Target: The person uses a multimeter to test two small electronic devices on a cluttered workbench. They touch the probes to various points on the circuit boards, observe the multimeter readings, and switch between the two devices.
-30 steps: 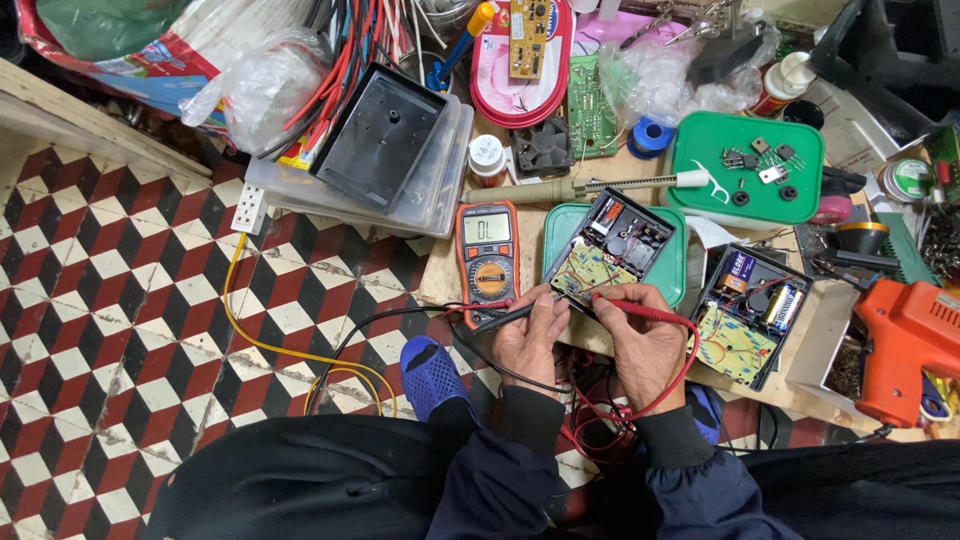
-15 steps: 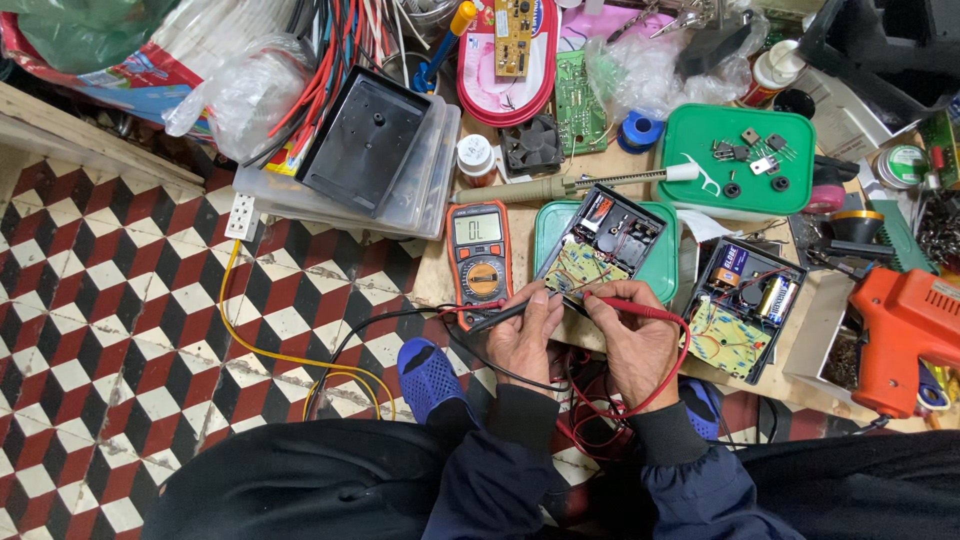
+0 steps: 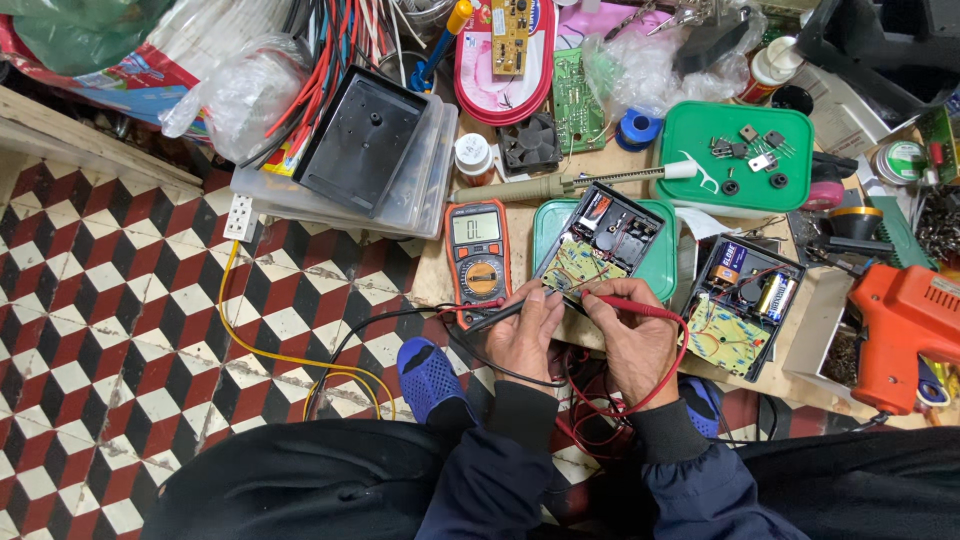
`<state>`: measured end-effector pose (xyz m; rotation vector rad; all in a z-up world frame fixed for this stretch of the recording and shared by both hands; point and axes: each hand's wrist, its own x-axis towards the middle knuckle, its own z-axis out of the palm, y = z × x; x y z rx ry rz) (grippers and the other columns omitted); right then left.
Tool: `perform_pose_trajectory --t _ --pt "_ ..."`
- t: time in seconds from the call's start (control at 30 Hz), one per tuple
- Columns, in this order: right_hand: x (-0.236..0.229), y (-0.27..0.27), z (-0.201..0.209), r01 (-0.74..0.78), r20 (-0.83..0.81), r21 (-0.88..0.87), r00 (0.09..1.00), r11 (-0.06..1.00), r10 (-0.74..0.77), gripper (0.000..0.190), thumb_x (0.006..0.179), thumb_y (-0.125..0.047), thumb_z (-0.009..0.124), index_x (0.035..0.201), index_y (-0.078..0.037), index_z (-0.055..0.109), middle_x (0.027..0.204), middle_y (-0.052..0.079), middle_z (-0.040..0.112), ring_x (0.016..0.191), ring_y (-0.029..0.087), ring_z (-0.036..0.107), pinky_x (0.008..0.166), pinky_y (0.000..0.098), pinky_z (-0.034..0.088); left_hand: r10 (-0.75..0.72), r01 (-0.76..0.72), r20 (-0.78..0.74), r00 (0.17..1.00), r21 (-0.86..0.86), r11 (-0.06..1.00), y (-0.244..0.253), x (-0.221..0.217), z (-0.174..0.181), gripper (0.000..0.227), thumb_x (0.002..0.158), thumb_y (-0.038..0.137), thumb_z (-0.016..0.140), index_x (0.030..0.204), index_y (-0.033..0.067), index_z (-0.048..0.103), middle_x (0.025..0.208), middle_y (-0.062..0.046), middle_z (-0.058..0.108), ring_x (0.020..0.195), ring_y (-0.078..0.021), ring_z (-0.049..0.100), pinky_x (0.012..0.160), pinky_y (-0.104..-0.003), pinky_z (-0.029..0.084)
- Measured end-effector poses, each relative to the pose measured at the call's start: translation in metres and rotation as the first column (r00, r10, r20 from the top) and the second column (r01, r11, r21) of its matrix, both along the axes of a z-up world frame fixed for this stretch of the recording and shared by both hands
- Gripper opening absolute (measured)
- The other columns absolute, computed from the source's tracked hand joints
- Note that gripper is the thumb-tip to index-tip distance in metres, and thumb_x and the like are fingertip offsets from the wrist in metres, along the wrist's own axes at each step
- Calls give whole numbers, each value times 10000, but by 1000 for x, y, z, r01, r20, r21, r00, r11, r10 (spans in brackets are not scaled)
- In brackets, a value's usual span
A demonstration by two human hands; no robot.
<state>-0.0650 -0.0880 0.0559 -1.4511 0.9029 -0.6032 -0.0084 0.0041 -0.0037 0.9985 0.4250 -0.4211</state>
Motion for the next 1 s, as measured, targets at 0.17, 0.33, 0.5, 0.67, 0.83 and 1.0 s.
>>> perform_pose_trajectory --t 0.17,0.33,0.5,0.67,0.83,1.0 --pt "-2 -3 -8 -20 -4 -6 1000 1000 20 151 910 -96 878 1041 -72 806 974 103 818 828 115 706 783 268 608 -7 -4 -123 992 -90 996 5 3 3 385 1024 143 798 1361 -37 751 1193 -245 802 1116 -319 817 1043 -401 679" --pt "-2 -2 -6 -15 -4 -17 1000 1000 15 150 909 -92 877 1042 -72 810 968 103 816 825 117 703 776 274 611 -18 -10 -204 979 -134 991 7 3 1 404 1025 160 800 1383 -18 745 1199 -245 804 1139 -318 813 1046 -399 680" --pt "-4 -4 -11 -41 6 -20 999 999 41 154 914 -104 867 1056 -84 811 970 75 805 862 113 691 844 274 597 -13 -42 -280 960 -189 981 7 6 -8 432 993 148 840 1370 -30 729 1212 -280 796 1145 -334 808 1047 -419 676" --pt "-7 -10 -27 -63 -28 -113 998 992 60 120 915 -133 892 1024 -119 845 963 105 842 926 172 756 892 350 625 2 -69 -332 943 -191 979 5 7 8 398 960 93 865 1237 -108 660 1183 -322 767 1167 -400 789 1096 -504 650" --pt "-6 -4 -9 -45 -49 -30 998 999 44 136 900 -178 873 1035 -166 860 956 74 847 925 169 750 930 367 620 -56 5 -312 948 -160 987 10 9 18 447 983 122 823 1361 -80 696 1250 -238 755 1233 -342 772 1133 -450 635" --pt "-6 -4 -2 -96 -131 -15 987 995 93 119 916 -241 840 1031 -212 828 886 25 806 901 160 740 927 378 592 -58 20 -330 942 -117 993 10 11 17 462 999 149 807 1418 -20 709 1248 -197 761 1225 -299 774 1129 -423 642"
